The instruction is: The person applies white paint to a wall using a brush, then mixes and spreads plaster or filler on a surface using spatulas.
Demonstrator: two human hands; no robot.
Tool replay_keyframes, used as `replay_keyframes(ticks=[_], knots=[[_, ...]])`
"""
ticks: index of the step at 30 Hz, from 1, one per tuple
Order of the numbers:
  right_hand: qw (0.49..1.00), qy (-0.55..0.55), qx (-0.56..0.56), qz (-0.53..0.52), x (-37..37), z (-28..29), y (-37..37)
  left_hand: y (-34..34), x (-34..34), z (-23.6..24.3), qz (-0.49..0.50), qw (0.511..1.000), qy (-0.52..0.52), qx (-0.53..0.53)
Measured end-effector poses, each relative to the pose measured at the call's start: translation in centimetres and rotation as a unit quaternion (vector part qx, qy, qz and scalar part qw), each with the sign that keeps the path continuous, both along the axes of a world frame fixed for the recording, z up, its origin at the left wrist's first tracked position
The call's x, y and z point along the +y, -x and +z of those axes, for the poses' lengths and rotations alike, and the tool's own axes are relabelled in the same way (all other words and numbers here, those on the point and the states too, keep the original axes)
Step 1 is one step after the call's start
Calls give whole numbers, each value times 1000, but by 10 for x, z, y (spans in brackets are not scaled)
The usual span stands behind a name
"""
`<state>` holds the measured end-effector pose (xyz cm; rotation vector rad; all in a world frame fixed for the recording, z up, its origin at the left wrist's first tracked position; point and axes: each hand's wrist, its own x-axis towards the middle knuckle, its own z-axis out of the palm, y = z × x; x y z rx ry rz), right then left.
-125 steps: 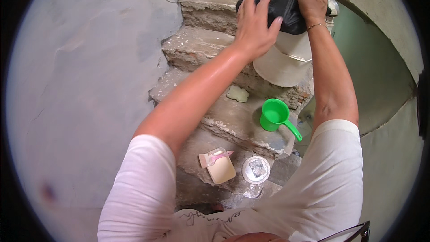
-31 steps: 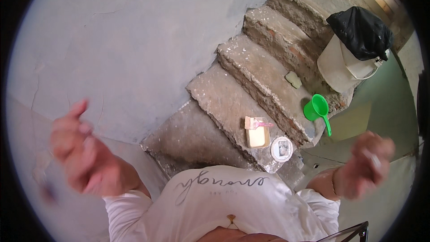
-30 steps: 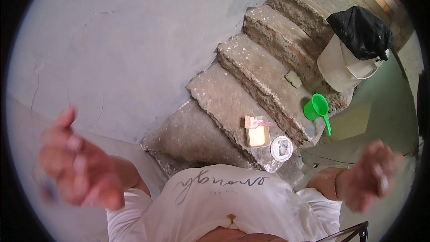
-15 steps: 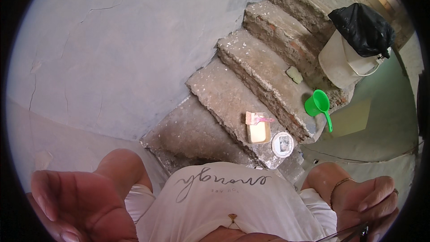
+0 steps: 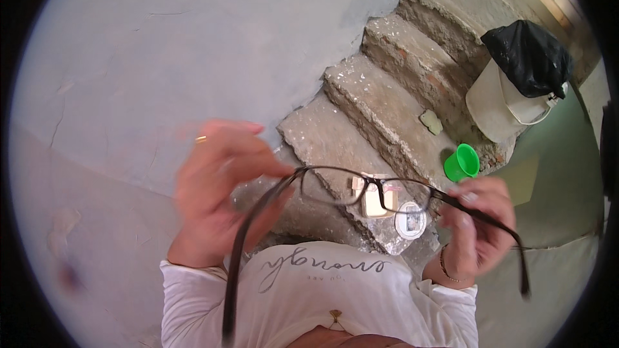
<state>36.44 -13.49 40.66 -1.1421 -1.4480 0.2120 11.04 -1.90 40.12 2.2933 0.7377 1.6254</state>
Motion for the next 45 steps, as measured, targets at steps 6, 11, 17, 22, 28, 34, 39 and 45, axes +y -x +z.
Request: replay_keyframes(ticks=[6,11,17,22,28,34,39,45], knots=[[979,183,90,-2,13,-60,-37,10,33,-133,-52,952,257,160],[938,275,-152,-145,-3,-94,-68,62,13,-278,35,703,438,559],[917,281,-212,-186,-10,-108,-81,89,0,-289,-75,742,404,529],[913,324,-199,-151,-5,-118,-79,30,4,-109,-344,835,342,260],[907,360,-185,-118,3,-113,-74,10,-15,-41,-605,691,280,280],[907,364,-173,-120,0,-114,-76,-4,-16,-40,-723,572,284,264],[901,389,-148,-124,3,-113,-74,-17,-15,-42,-742,561,284,230],[907,372,-153,-128,5,-119,-77,-23,-17,-36,-722,606,231,239]])
